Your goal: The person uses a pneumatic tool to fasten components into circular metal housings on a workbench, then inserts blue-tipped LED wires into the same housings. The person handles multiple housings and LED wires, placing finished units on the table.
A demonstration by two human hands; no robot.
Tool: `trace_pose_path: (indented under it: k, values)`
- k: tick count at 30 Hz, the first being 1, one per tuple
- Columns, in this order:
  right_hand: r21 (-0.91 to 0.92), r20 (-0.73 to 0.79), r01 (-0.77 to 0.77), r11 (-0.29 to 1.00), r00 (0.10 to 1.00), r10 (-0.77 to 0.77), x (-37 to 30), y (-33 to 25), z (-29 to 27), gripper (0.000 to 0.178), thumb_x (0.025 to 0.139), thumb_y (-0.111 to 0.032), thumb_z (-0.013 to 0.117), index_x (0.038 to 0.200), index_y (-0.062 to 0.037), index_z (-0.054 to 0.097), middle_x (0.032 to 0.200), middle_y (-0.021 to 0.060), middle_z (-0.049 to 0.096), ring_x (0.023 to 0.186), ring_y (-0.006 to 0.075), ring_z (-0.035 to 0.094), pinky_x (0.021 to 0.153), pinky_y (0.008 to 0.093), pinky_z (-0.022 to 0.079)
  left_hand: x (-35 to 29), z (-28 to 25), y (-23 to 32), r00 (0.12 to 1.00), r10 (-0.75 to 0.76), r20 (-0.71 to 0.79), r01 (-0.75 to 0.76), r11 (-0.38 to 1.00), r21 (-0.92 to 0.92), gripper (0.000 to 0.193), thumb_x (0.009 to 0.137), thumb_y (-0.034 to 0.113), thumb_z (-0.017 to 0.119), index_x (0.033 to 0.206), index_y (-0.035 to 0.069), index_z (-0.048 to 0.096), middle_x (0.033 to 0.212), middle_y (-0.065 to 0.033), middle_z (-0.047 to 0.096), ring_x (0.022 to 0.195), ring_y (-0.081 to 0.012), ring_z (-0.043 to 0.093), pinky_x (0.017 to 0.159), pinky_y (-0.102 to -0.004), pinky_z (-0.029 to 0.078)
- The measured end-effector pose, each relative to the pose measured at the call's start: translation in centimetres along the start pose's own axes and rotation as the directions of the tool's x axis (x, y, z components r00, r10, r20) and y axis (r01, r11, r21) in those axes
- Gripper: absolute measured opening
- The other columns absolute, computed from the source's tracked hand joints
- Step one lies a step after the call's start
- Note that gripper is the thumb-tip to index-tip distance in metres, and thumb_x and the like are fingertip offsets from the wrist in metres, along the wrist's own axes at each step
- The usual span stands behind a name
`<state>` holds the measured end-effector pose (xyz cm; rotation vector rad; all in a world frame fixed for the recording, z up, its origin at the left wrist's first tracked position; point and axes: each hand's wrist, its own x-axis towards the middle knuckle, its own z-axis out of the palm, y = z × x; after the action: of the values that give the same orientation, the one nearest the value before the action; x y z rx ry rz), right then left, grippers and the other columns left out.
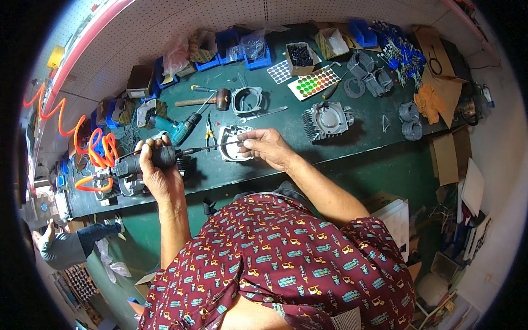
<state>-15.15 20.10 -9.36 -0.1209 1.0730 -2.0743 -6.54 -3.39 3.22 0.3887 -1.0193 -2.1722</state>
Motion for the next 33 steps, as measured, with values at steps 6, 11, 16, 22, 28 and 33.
trace_pose_path:
  k: [6, 11, 16, 22, 28, 33]
  values:
    - [-0.105, 0.129, -0.135, 0.985, 0.98, 0.149, 0.1, -1.9, -0.4, 0.027, 0.097, -0.005, 0.065, 0.122, 0.006, 0.067, 0.103, 0.0141, 0.074, 0.087, 0.0173, 0.073, 0.075, 0.0276, 0.06, 0.7, -1.5, 0.9, 0.997, -0.052, 0.06, 0.051, 0.999, 0.007, 0.031, 0.092, 0.009, 0.071, 0.118, 0.008, 0.055, 0.102, -0.0052, 0.062, 0.098, -0.0163, 0.061, 0.103, -0.0445, 0.049]
    - [-0.6, 0.229, -0.018, 0.8, 0.954, 0.194, 1.3, -3.1, 1.2, 0.021, 0.086, -0.005, 0.069, 0.105, 0.0015, 0.075, 0.096, 0.0111, 0.076, 0.086, 0.0169, 0.071, 0.074, 0.0302, 0.057, 0.6, -2.5, 1.4, 0.996, -0.061, 0.071, 0.056, 0.996, 0.071, 0.03, 0.092, 0.009, 0.071, 0.118, 0.009, 0.056, 0.102, -0.0049, 0.065, 0.098, -0.017, 0.064, 0.103, -0.0452, 0.05]
    - [-0.797, 0.409, 0.413, 0.442, 0.906, -0.109, 3.7, -0.1, 1.1, 0.02, 0.082, -0.006, 0.069, 0.1, -0.0009, 0.076, 0.098, 0.0162, 0.074, 0.092, 0.031, 0.071, 0.087, 0.039, 0.054, -1.0, -2.4, 0.4, 0.999, 0.028, 0.038, -0.035, 0.983, 0.182, 0.034, 0.088, 0.009, 0.073, 0.118, 0.009, 0.056, 0.101, -0.0043, 0.065, 0.099, -0.0184, 0.064, 0.103, -0.0475, 0.049]
    - [-0.887, 0.449, 0.455, 0.082, 0.889, -0.087, 5.9, 4.2, -0.1, 0.031, 0.083, 0.0, 0.062, 0.112, -0.0042, 0.073, 0.105, 0.0208, 0.073, 0.101, 0.0394, 0.069, 0.091, 0.0464, 0.054, -3.6, -2.7, -3.6, 0.985, 0.124, 0.121, -0.16, 0.918, 0.362, 0.031, 0.091, 0.004, 0.071, 0.118, 0.004, 0.055, 0.108, -0.0091, 0.063, 0.102, -0.023, 0.065, 0.096, -0.0427, 0.055]
    - [-0.935, 0.348, 0.354, -0.03, 0.929, 0.124, 5.0, 3.4, 0.6, 0.047, 0.084, 0.003, 0.057, 0.13, -0.0075, 0.064, 0.113, 0.0246, 0.07, 0.107, 0.0409, 0.067, 0.093, 0.0502, 0.052, -4.6, -3.8, -5.5, 0.962, 0.174, 0.211, -0.251, 0.869, 0.426, 0.031, 0.091, -0.002, 0.068, 0.118, 0.001, 0.053, 0.108, -0.0117, 0.063, 0.102, -0.0239, 0.065, 0.097, -0.0412, 0.054]
    - [-0.912, 0.383, 0.381, 0.153, 0.924, -0.021, 5.5, 3.7, -0.4, 0.042, 0.086, -0.001, 0.055, 0.126, -0.0064, 0.066, 0.113, 0.0234, 0.07, 0.112, 0.0406, 0.065, 0.095, 0.0496, 0.052, -4.3, -4.0, -6.4, 0.944, 0.193, 0.268, -0.304, 0.825, 0.477, 0.03, 0.089, -0.004, 0.068, 0.116, 0.001, 0.054, 0.108, -0.0116, 0.064, 0.101, -0.0238, 0.066, 0.096, -0.0402, 0.055]
